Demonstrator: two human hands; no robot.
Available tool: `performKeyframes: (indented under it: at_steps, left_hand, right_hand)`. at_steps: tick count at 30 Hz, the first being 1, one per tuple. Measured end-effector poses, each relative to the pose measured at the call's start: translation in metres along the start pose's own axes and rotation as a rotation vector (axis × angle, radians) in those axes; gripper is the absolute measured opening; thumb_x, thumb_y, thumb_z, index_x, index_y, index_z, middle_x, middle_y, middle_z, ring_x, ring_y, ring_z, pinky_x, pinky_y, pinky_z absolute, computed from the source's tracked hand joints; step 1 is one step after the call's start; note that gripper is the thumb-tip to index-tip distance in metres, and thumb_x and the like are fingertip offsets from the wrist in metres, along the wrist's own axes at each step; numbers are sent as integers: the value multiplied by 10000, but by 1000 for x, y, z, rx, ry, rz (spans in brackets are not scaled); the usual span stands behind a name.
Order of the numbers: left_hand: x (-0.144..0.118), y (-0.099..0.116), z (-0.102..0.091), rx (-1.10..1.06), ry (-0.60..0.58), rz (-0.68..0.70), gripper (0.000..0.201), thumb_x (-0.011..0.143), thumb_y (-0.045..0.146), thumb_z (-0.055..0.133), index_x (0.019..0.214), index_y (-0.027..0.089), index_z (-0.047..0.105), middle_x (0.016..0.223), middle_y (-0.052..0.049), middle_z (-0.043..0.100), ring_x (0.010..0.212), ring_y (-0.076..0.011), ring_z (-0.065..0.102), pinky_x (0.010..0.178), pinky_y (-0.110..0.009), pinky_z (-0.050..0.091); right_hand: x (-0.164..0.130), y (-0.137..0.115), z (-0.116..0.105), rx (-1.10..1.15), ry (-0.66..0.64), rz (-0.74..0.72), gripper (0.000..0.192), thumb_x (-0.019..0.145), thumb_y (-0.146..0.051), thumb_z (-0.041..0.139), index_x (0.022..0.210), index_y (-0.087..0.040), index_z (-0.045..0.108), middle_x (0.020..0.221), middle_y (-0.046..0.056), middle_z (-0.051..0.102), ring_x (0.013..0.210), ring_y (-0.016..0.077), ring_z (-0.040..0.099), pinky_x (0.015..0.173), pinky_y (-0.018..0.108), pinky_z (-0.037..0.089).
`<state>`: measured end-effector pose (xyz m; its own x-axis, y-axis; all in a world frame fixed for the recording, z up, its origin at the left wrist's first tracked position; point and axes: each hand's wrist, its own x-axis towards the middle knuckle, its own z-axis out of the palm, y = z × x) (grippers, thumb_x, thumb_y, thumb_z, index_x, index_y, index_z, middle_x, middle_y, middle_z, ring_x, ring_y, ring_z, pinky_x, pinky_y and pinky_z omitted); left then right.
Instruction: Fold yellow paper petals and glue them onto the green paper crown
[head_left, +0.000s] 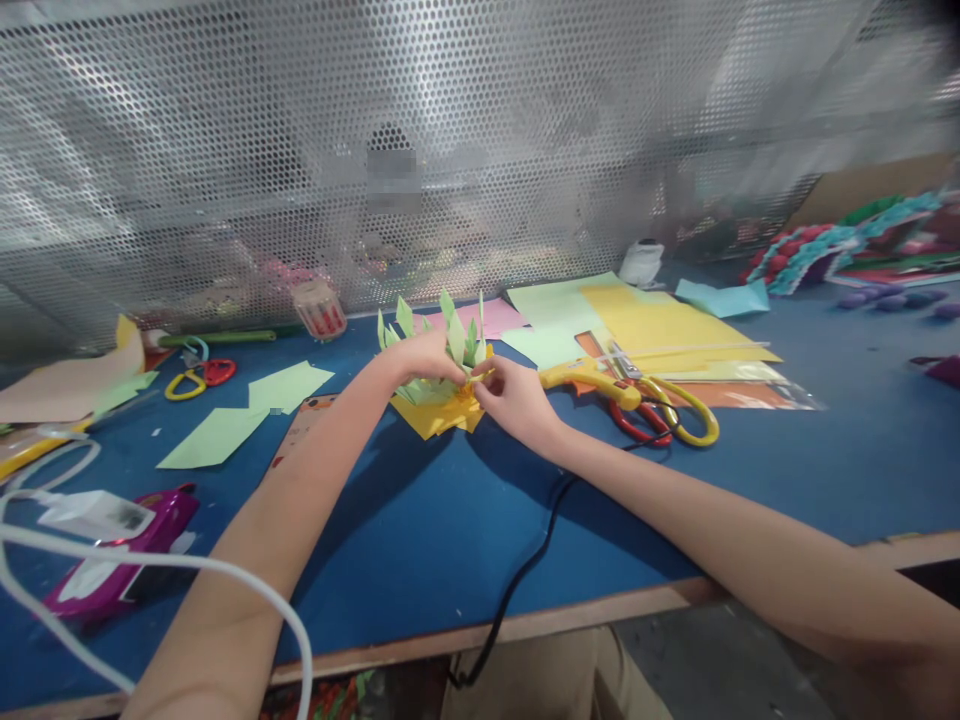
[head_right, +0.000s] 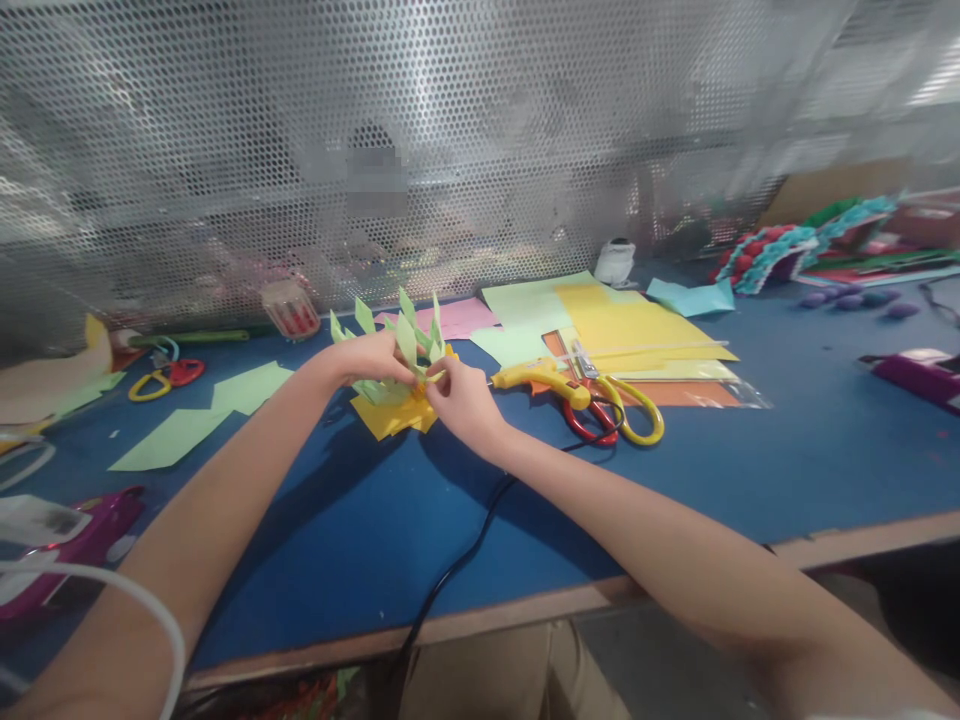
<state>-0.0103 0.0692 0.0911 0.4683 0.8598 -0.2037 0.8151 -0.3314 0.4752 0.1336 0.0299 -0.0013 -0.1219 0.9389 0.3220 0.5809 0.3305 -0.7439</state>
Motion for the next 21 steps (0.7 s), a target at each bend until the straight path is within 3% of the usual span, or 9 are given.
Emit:
performKeyframes:
  at_steps: [12, 21]
  left_hand:
    - [11, -17, -3, 113, 8, 62, 383, 580, 154, 676, 962, 173, 687, 1011, -38, 711, 921, -230, 640, 762, -274, 480]
    - [5, -18, -10, 203, -74, 77, 413, 576, 239, 727, 984, 193, 691, 1015, -28, 702, 899, -224, 635, 743, -257, 462]
  right_hand:
    - [18, 12, -25, -88, 185, -3, 235, 901, -338, 546, 1008, -133, 588, 898, 25, 621, 733, 121, 601, 668, 304, 523]
    - [29, 23, -45, -138, 266, 21, 233, 899, -343, 549, 983, -132, 598, 903, 26, 629, 753, 127, 607, 707, 327, 521]
